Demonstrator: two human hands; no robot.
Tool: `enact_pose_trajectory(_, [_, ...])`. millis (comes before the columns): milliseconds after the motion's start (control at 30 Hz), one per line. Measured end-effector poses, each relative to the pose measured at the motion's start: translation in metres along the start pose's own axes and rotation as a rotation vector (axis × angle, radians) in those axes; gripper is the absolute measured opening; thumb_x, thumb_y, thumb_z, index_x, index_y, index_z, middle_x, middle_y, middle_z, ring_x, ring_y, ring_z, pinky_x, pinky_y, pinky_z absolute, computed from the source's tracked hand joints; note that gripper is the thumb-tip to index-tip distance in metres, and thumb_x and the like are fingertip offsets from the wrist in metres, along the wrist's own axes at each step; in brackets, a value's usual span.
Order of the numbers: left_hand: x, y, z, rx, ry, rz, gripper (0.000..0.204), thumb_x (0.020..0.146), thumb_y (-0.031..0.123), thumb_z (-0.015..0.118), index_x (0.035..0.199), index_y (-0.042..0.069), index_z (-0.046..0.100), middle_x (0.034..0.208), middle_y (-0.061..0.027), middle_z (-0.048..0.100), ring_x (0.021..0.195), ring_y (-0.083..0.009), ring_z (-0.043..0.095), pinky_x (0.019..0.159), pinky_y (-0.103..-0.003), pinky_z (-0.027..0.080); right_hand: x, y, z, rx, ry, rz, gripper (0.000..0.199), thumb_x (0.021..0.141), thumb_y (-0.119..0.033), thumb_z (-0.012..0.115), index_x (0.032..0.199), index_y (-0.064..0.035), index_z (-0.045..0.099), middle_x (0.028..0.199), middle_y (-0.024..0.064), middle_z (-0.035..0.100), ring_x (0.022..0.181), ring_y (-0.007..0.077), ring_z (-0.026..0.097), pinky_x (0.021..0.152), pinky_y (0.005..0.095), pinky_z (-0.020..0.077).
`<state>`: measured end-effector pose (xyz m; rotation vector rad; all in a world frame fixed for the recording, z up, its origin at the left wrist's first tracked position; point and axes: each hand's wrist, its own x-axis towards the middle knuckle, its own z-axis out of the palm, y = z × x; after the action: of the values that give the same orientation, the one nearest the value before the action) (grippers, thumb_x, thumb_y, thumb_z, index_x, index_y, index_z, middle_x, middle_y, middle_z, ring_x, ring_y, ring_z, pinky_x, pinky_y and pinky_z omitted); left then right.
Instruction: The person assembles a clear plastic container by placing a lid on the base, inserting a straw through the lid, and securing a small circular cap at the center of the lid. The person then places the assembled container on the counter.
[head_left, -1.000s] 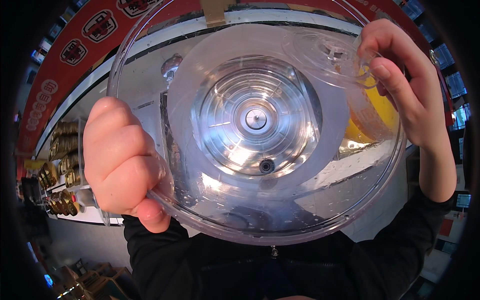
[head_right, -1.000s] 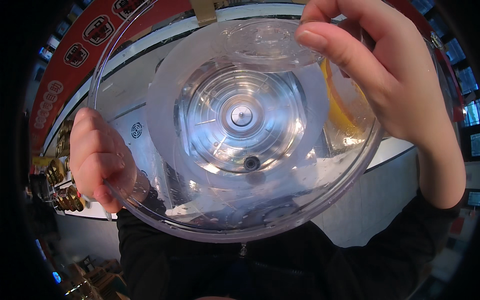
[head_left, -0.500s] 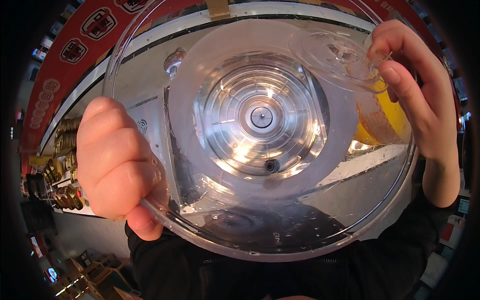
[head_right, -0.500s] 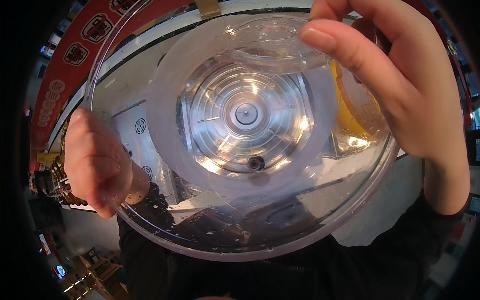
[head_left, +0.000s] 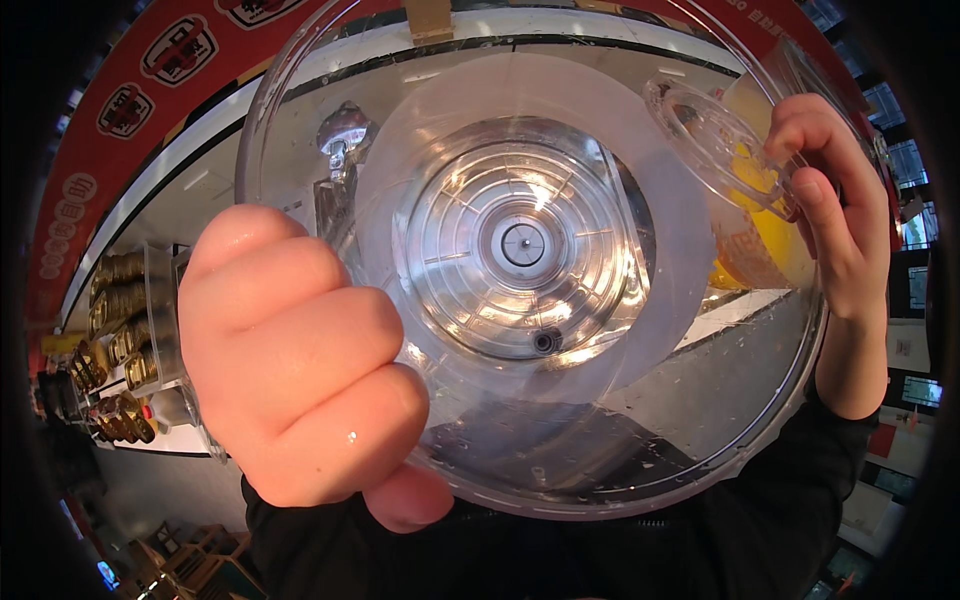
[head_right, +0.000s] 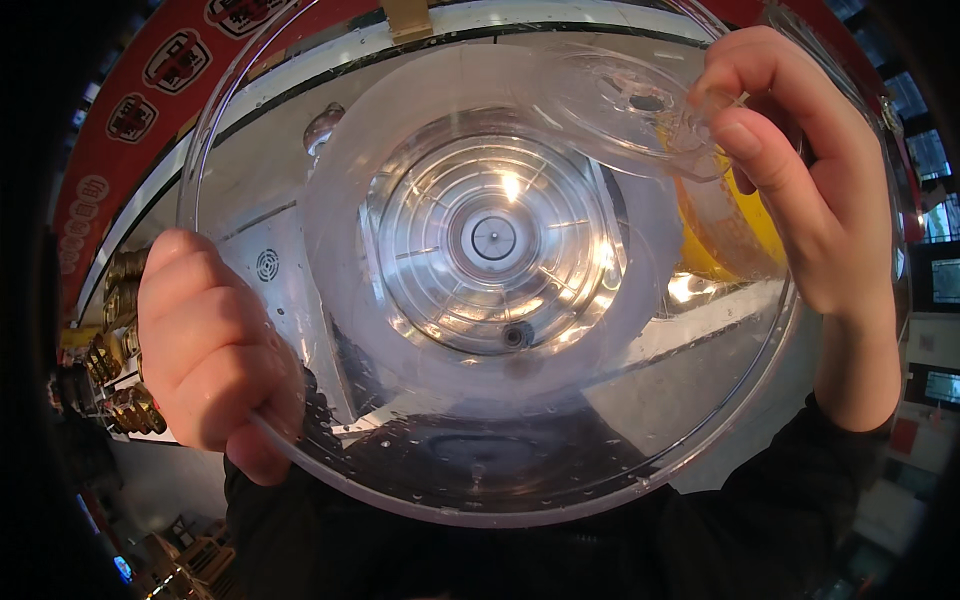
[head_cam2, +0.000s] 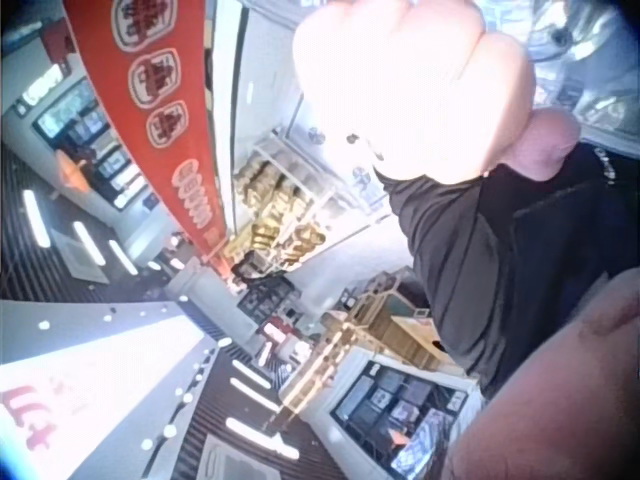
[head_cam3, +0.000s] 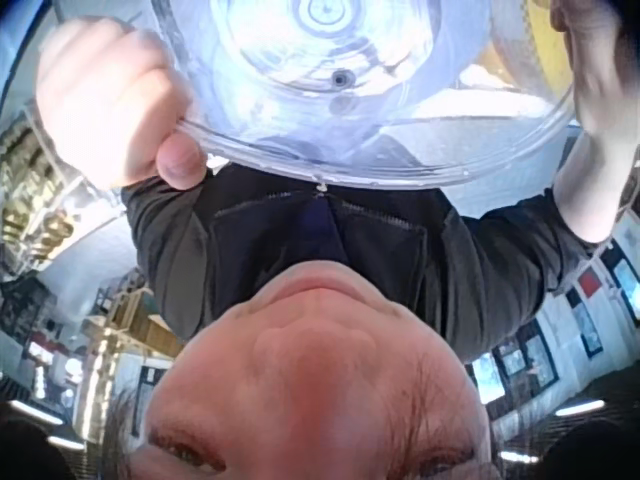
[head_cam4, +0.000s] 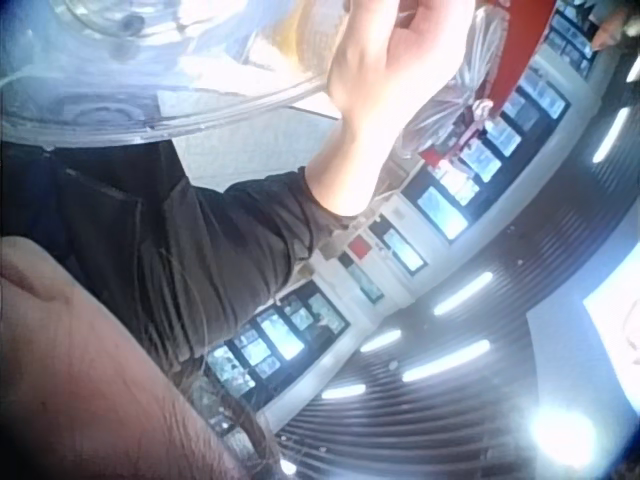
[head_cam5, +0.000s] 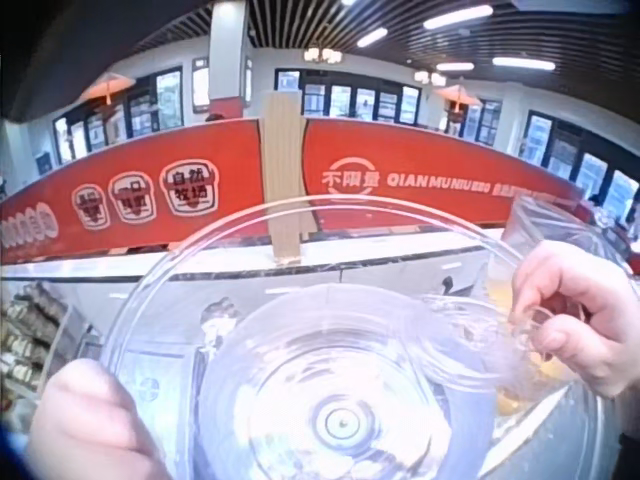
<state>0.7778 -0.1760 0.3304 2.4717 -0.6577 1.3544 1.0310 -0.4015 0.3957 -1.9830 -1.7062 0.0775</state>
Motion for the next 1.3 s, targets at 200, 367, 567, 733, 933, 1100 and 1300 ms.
enact_pose_trajectory(200, [0.005, -0.002, 0.005, 0.023, 0.057, 0.016, 0.067, 0.098, 0.053, 0.038, 0.051, 0.006, 0.032, 0.048, -0.0024, 0.027, 0.042, -0.0168, 0.024, 0.045, -0.032, 0.017, 0.02, -0.016, -0.005, -0.134, -0.273, 0.078, 0.037, 0.089, -0.038, 0.067, 0.095, -0.0027, 0.058, 0.096, 0.0056, 0.05, 0.077, 0.013, 0.049, 0.067, 0.0243, 0.0409])
enact_pose_trajectory(367, [0.004, 0.005, -0.006, 0.061, -0.065, -0.027, 0.069, 0.097, 0.057, 0.039, 0.05, 0.007, 0.029, 0.049, -0.0026, 0.028, 0.043, -0.0167, 0.024, 0.046, -0.032, 0.016, 0.066, -0.042, 0.0, -0.311, -0.551, 0.202, 0.037, 0.086, -0.036, 0.068, 0.092, -0.0004, 0.058, 0.081, 0.0075, 0.056, 0.072, 0.0176, 0.053, 0.066, 0.0291, 0.0455])
enact_pose_trajectory(567, [-0.002, 0.011, -0.009, 0.071, -0.082, -0.093, 0.07, 0.094, 0.062, 0.039, 0.051, 0.008, 0.03, 0.051, -0.0021, 0.029, 0.043, -0.0171, 0.024, 0.047, -0.032, 0.015, 0.113, -0.023, 0.097, -0.287, -1.026, 0.058, 0.029, 0.086, -0.026, 0.069, 0.095, 0.0008, 0.063, 0.08, 0.017, 0.065, 0.075, 0.0309, 0.065, 0.068, 0.0397, 0.0506])
enact_pose_trajectory(733, [0.0, 0.012, -0.011, 0.08, -0.097, -0.059, 0.07, 0.093, 0.064, 0.039, 0.052, 0.008, 0.031, 0.05, -0.0022, 0.028, 0.043, -0.0176, 0.023, 0.047, -0.033, 0.014, 0.094, 0.024, 0.176, -0.336, -1.086, -0.166, 0.032, 0.074, -0.025, 0.078, 0.09, 0.0007, 0.068, 0.081, 0.0167, 0.069, 0.081, 0.0329, 0.067, 0.071, 0.0426, 0.0532])
enact_pose_trajectory(933, [0.012, 0.008, -0.014, 0.081, -0.194, -0.022, 0.071, 0.098, 0.059, 0.035, 0.048, 0.008, 0.03, 0.046, -0.0007, 0.023, 0.04, -0.0165, 0.022, 0.046, -0.032, 0.015, 0.078, 0.055, 0.197, -0.326, -1.022, -0.155, 0.036, 0.07, -0.027, 0.081, 0.088, 0.0014, 0.069, 0.084, 0.0175, 0.069, 0.082, 0.0333, 0.067, 0.072, 0.0417, 0.0539])
enact_pose_trajectory(1100, [0.005, 0.008, 0.011, 0.102, 0.074, -0.005, 0.07, 0.1, 0.056, 0.032, 0.048, 0.01, 0.031, 0.045, -0.0006, 0.025, 0.039, -0.0156, 0.022, 0.044, -0.032, 0.016, 0.076, 0.062, 0.208, -0.284, -0.997, -0.168, 0.038, 0.067, -0.028, 0.083, 0.087, 0.0018, 0.069, 0.086, 0.0179, 0.069, 0.083, 0.0334, 0.068, 0.072, 0.0412, 0.0543])
enact_pose_trajectory(1300, [0.001, 0.011, 0.011, 0.155, 0.111, -0.036, 0.069, 0.1, 0.056, 0.031, 0.049, 0.01, 0.031, 0.044, -0.0008, 0.025, 0.039, -0.015, 0.023, 0.044, -0.031, 0.017, 0.075, 0.057, 0.204, -0.242, -1.036, -0.136, 0.042, 0.063, -0.029, 0.085, 0.087, 0.0018, 0.069, 0.088, 0.0188, 0.069, 0.084, 0.0334, 0.068, 0.072, 0.0402, 0.0548])
